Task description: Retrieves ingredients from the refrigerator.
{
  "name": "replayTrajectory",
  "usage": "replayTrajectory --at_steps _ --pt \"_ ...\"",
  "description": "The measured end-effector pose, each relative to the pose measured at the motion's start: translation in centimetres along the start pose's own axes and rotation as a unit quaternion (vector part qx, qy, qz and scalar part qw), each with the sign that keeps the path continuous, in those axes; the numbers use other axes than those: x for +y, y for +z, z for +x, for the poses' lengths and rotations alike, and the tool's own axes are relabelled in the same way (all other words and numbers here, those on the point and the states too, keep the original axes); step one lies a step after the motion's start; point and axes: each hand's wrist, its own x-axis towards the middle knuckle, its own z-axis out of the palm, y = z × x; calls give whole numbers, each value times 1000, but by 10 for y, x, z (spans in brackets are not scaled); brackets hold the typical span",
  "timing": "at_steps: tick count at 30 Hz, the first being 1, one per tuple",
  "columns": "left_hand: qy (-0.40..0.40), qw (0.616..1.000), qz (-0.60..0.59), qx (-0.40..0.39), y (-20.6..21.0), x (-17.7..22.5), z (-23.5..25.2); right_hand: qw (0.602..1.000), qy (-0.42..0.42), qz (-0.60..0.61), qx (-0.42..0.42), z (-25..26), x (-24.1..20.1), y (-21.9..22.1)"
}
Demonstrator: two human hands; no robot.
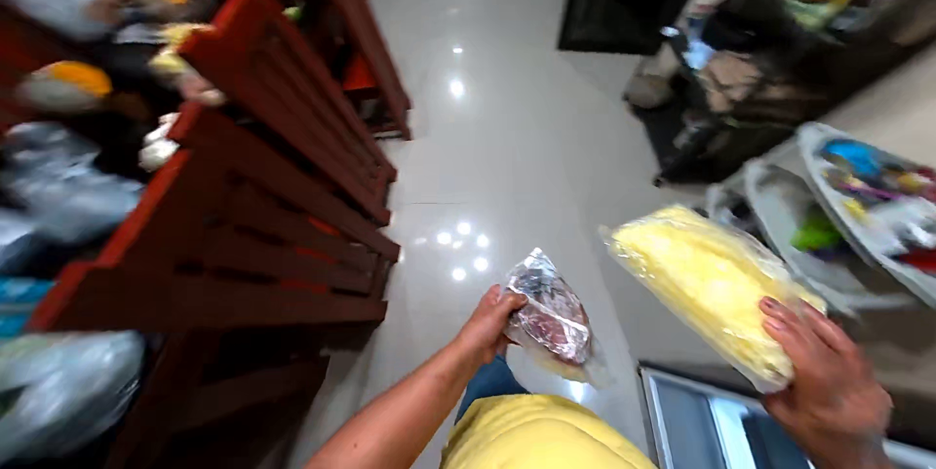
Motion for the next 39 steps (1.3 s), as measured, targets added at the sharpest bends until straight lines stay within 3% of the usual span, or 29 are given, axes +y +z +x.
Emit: replayTrajectory --at_steps 9,17,25,29,34,39 --pt "42 987 -109 111 -65 15 -31 994 -63 78 34 67 -29 79" --pt "65 986 -81 133 -68 38 -24 997 -27 58 48 67 -32 88" --pt "88 992 -5 93 -34 39 14 995 95 -16 29 14 -18 47" --pt "84 995 44 20 -5 30 32 978 196 -63 42 -36 -15 20" --pt "41 988 99 -107 44 21 48 941 280 -185 48 -108 -20 -35" --pt "2 974 146 -176 90 3 60 877 379 -286 72 -183 -36 -97"
